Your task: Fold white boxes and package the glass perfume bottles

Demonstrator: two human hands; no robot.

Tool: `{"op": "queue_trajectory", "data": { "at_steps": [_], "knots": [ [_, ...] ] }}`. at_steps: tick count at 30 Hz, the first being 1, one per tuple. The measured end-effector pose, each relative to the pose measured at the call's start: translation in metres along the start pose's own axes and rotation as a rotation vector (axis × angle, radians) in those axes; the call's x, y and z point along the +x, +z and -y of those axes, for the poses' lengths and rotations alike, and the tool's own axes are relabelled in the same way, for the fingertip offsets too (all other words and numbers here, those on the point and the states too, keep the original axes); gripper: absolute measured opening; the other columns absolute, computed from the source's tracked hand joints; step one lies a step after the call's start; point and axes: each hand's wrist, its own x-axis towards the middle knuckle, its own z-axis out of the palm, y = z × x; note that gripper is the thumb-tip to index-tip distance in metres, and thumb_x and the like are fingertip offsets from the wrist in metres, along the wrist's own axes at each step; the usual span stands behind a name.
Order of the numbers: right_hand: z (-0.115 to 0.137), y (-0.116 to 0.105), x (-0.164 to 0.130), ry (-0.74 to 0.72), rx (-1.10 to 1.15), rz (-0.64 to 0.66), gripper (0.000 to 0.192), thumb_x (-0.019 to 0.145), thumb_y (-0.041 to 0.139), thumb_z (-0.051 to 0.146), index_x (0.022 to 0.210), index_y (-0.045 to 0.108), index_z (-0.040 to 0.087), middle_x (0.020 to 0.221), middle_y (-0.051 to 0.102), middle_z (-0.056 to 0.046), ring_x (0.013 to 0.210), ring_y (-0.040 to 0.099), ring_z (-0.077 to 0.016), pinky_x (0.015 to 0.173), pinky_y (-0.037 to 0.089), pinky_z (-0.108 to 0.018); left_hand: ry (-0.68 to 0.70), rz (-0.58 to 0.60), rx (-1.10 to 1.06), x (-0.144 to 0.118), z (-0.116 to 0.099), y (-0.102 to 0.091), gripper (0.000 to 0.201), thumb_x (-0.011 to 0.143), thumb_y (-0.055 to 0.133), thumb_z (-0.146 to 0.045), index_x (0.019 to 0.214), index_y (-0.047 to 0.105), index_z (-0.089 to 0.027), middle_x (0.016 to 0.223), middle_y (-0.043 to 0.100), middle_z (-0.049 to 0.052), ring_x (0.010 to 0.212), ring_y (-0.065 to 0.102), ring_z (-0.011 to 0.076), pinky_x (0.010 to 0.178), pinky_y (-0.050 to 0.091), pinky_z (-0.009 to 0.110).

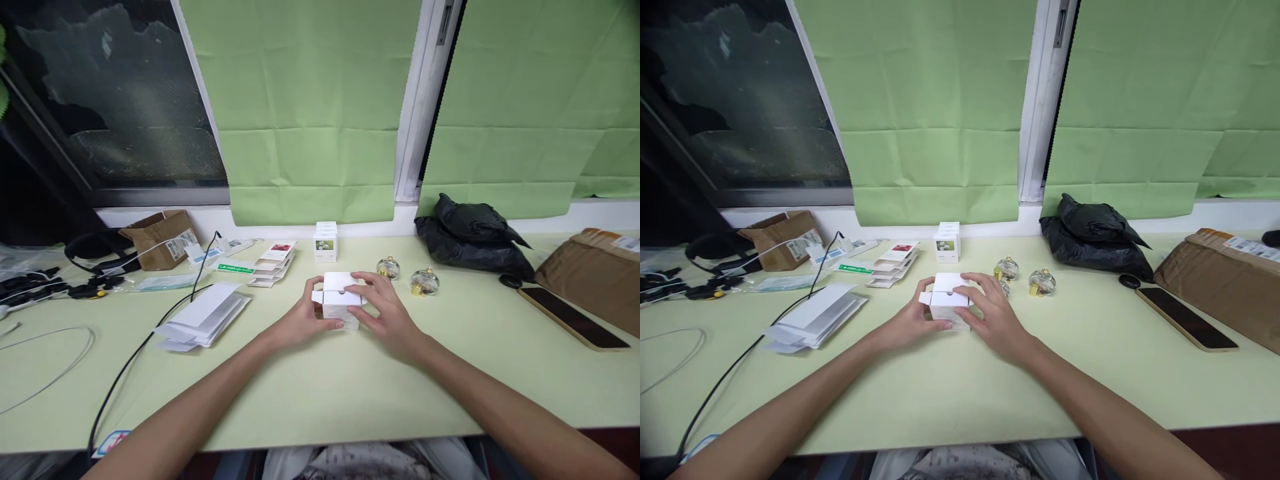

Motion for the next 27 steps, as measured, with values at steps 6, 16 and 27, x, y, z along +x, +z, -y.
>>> {"op": "queue_trajectory", "data": {
  "at_steps": [6,16,27],
  "knots": [
    [-0.002,-0.002,0.0,-0.175,-0.072,-0.087,0.023,0.102,0.061,0.013,0.117,0.068,0.029,0.126,0.068,-0.009,0.126,0.058,-0.0297,0.106,0.049,-0.051,-0.024,-0.017,0.07,0.004,0.0,0.0,0.041,0.088,0.08,-0.046,0.117,0.071,-0.018,0.113,0.077,0.01,0.107,0.072,0.0299,0.092,0.057,0.041],
    [-0.005,-0.003,0.003,0.013,0.242,0.023,0.03,0.111,0.043,0.021,0.128,0.066,0.029,0.113,0.07,-0.007,0.107,0.065,-0.0236,0.091,0.051,-0.041,0.168,-0.121,0.25,0.007,-0.002,-0.017,0.04,0.096,0.069,-0.047,0.129,0.064,-0.023,0.119,0.069,0.008,0.108,0.065,0.0247,0.088,0.054,0.033],
    [-0.014,0.006,0.006,0.371,0.488,0.122,0.026,0.1,0.065,0.044,0.088,0.068,0.021,0.092,0.06,-0.003,0.079,0.055,-0.0182,0.069,0.048,-0.032,0.081,-0.081,0.149,0.013,-0.005,-0.034,0.045,0.095,0.067,-0.057,0.122,0.065,-0.02,0.099,0.067,0.004,0.086,0.063,0.0189,0.069,0.049,0.026]
  ]
}}
